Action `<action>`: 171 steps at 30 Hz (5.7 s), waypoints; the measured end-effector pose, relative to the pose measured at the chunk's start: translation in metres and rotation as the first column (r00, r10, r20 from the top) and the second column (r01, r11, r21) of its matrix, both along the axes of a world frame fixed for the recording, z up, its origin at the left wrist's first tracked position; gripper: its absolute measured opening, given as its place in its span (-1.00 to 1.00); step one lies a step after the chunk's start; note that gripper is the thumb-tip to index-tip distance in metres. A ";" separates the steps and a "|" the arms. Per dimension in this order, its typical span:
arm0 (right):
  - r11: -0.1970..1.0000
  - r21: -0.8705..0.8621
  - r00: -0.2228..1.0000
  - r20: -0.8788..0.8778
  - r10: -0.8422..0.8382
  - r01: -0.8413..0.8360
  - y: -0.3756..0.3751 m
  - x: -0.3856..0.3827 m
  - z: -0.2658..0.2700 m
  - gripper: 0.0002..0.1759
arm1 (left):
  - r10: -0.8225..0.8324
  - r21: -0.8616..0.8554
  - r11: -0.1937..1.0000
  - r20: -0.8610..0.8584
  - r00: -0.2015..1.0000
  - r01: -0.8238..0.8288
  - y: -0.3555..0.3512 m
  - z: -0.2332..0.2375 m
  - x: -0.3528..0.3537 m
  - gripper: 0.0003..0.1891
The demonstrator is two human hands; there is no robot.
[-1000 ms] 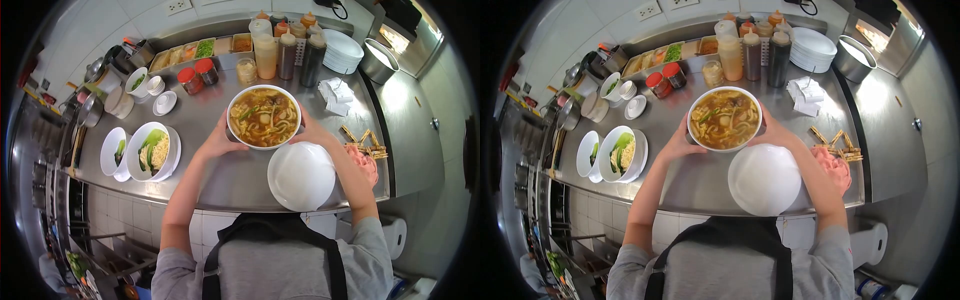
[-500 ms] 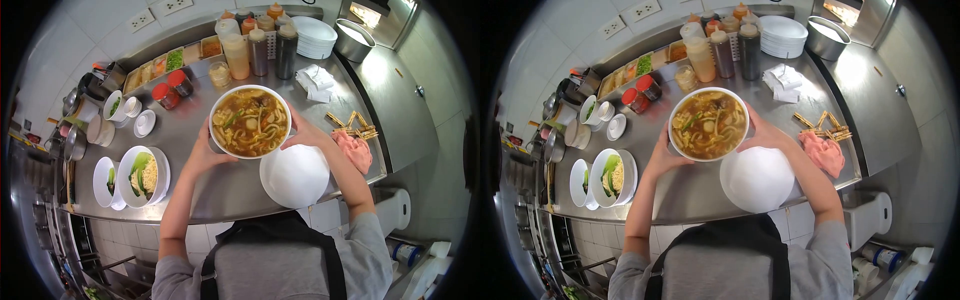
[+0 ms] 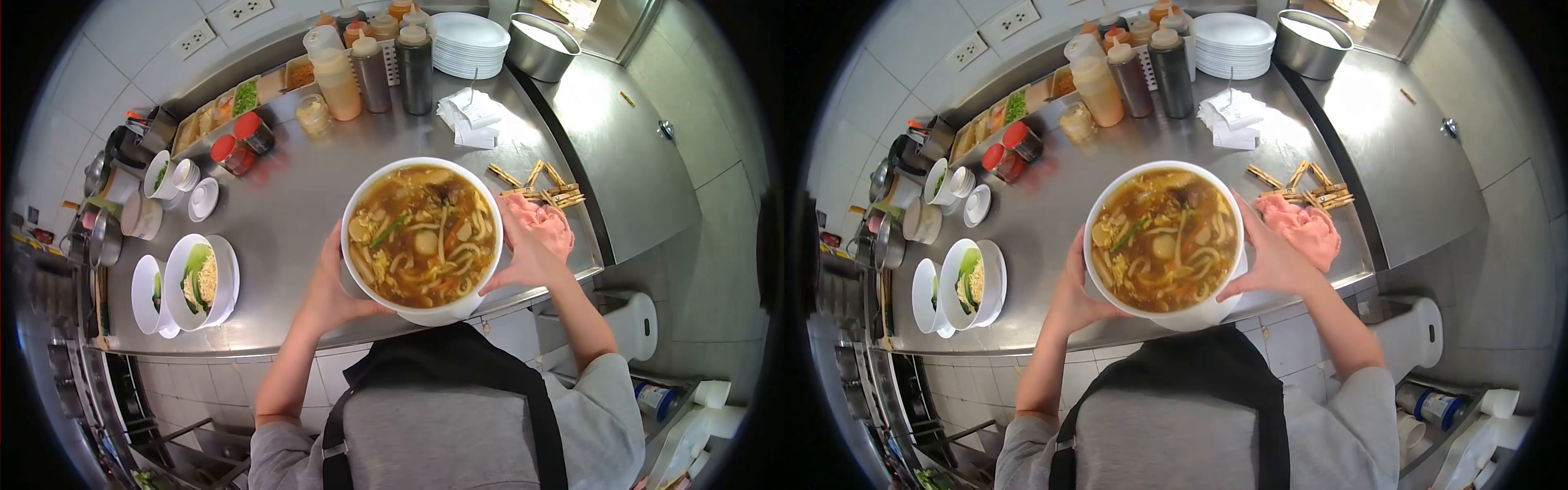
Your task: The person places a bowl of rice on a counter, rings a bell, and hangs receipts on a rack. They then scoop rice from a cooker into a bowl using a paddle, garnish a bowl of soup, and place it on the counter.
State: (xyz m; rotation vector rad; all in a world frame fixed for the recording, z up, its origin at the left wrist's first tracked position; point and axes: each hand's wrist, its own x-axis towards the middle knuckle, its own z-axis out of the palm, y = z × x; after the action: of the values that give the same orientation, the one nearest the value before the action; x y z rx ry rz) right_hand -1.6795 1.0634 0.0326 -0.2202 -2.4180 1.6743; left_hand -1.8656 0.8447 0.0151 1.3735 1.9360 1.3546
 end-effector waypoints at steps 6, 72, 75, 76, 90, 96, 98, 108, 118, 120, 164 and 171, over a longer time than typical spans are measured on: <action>0.999 -0.039 0.999 -0.033 -0.004 0.003 -0.006 0.028 -0.019 0.31 | 0.016 -0.022 1.000 -0.024 1.000 -0.017 -0.006 -0.014 0.031 0.25; 0.809 0.068 0.785 0.301 0.541 -0.584 0.058 -0.155 -0.018 -0.69 | 0.389 -0.415 0.871 0.253 0.886 -0.264 -0.010 -0.043 0.063 -0.80; 0.769 -0.089 0.662 0.453 0.597 -0.633 0.030 -0.185 0.000 -0.67 | 0.448 -0.404 0.870 0.408 0.796 -0.283 -0.004 -0.050 0.061 -0.81; 0.766 -0.091 0.660 0.451 0.602 -0.637 0.025 -0.188 0.002 -0.67 | 0.453 -0.406 0.867 0.406 0.794 -0.287 -0.004 -0.054 0.060 -0.81; 0.955 0.197 0.925 0.352 0.142 -0.221 0.086 -0.083 -0.001 -0.67 | 0.409 -0.415 0.897 0.656 0.635 -0.148 -0.003 -0.064 0.052 -0.71; 0.921 0.212 0.931 0.094 -0.352 0.326 0.040 0.011 -0.034 -0.73 | 0.391 -0.380 0.911 0.677 0.624 -0.160 -0.001 -0.070 0.054 -0.68; 0.888 0.080 0.890 0.018 -0.455 0.452 0.016 0.024 -0.049 -0.77 | 0.426 -0.387 0.900 0.691 0.584 -0.198 0.002 -0.061 0.062 -0.69; 0.720 -0.167 0.675 -0.257 -0.692 0.674 -0.017 0.014 -0.084 -0.85 | 0.375 -0.291 0.910 0.881 0.289 -0.294 0.043 -0.062 0.096 -0.74; 0.737 -0.310 0.681 -0.284 -0.675 0.601 -0.047 0.002 -0.083 -0.84 | 0.167 -0.139 0.974 0.974 0.153 -0.177 0.086 -0.066 0.120 -0.72; 0.749 -0.337 0.723 -0.227 -0.652 0.570 -0.054 0.000 -0.084 -0.87 | 0.108 -0.073 0.984 0.970 0.219 -0.162 0.089 -0.061 0.121 -0.74; 0.553 0.833 0.988 0.080 -0.132 0.006 -0.058 -0.592 -0.009 -0.61 | 0.490 -0.049 0.839 -0.363 0.792 -0.542 -0.217 -0.160 -0.047 -0.75; 0.581 0.804 0.945 0.084 -0.317 0.124 -0.067 -0.600 -0.022 -0.50 | 0.333 -0.746 0.632 0.015 0.943 -0.211 -0.242 -0.232 -0.060 -0.82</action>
State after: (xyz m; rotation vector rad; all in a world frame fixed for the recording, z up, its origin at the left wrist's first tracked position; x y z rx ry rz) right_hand -2.2796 0.9959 0.0102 -0.5544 -2.8706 0.3523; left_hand -1.9255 0.6024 -0.2169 0.5673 2.2643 0.5838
